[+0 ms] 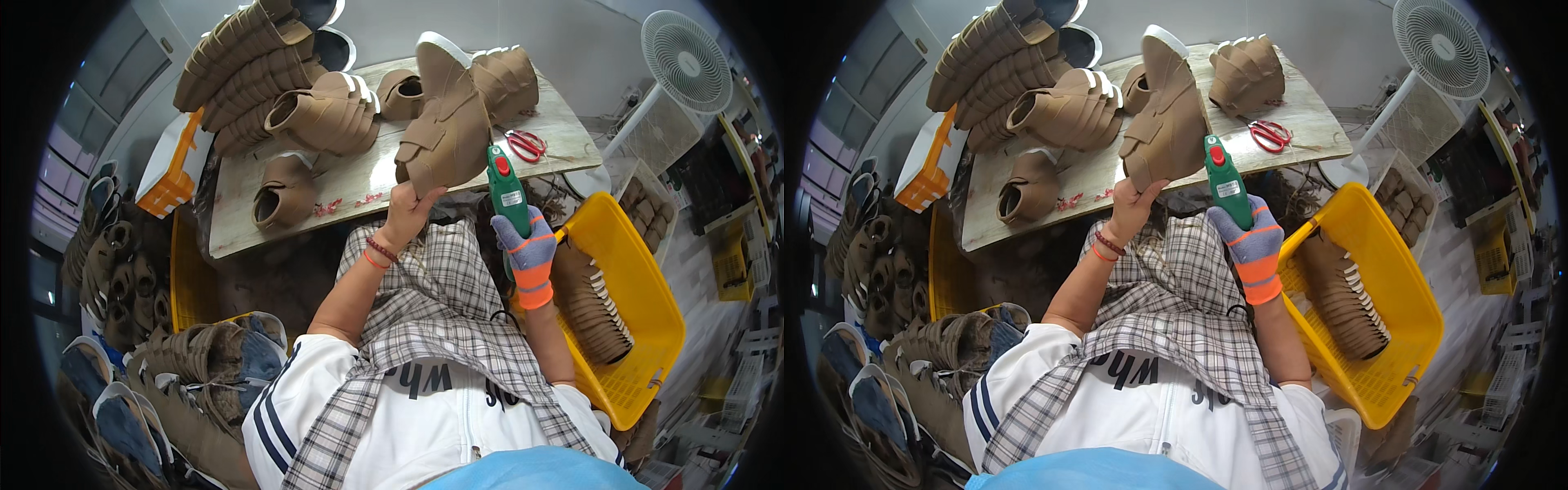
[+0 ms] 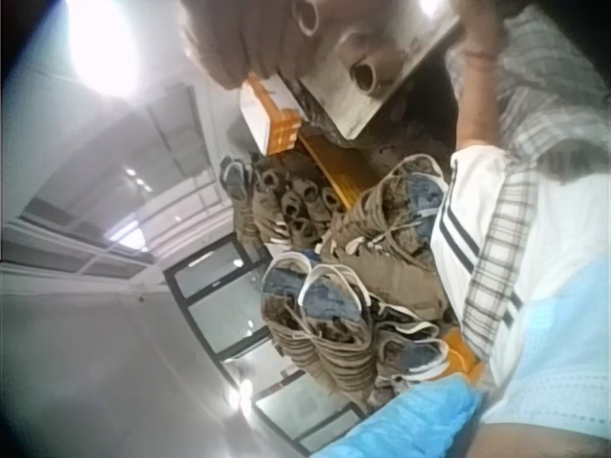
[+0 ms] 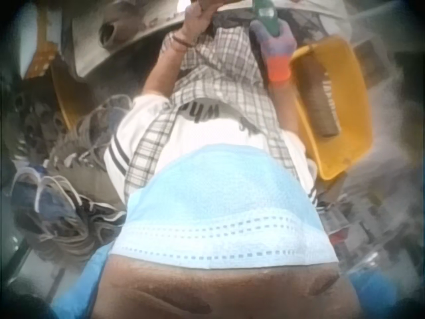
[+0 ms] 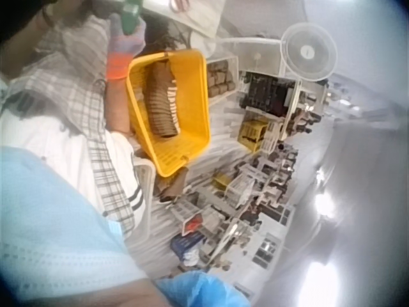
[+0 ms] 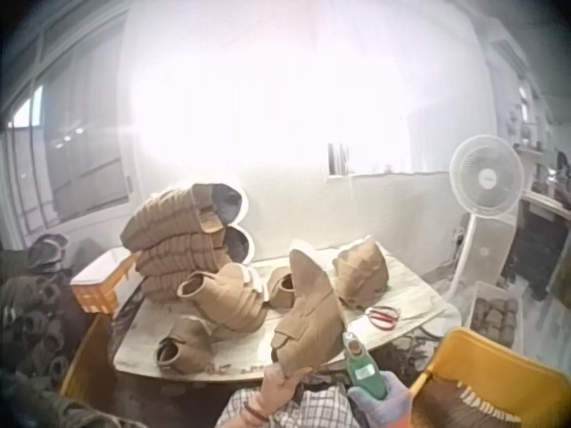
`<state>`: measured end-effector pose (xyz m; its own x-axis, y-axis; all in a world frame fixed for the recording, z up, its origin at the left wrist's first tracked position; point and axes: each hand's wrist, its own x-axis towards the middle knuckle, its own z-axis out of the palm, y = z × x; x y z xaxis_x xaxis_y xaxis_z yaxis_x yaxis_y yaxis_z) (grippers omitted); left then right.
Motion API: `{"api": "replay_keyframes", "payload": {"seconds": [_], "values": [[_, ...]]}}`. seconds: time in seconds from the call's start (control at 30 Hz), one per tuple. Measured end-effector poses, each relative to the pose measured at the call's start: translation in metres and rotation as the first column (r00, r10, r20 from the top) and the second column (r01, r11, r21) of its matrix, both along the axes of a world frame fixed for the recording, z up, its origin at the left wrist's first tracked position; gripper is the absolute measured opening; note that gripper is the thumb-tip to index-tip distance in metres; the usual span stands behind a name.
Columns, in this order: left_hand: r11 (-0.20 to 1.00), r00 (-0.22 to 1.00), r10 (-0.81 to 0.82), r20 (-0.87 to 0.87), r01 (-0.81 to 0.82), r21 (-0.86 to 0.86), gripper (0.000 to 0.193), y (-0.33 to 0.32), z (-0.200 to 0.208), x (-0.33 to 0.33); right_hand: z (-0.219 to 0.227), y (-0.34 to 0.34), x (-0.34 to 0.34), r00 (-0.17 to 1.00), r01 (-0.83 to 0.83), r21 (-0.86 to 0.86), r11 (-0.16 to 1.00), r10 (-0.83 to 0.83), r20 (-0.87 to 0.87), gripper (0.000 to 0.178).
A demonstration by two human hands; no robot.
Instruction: The person assembles shoe uppers by cutting excess material with scissors, trimming edges with a rotary tool, and stacking finished pieces. They handle multiple shoe parts, using tools to shape and finish each unit before placing them in a yellow bin.
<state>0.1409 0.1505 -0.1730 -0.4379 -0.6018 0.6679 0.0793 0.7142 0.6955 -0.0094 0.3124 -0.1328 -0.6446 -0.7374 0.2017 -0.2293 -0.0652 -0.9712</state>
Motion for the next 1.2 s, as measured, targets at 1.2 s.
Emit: {"api": "replay_keyframes", "payload": {"seconds": [1.2], "values": [[0.675,0.803,-0.076,-0.591,0.478,0.562,0.017,-0.053,0.13,0.075,-0.049,0.06,-0.007,0.765,0.131,-0.05,0.99,-0.133,-0.63,0.052]]}}
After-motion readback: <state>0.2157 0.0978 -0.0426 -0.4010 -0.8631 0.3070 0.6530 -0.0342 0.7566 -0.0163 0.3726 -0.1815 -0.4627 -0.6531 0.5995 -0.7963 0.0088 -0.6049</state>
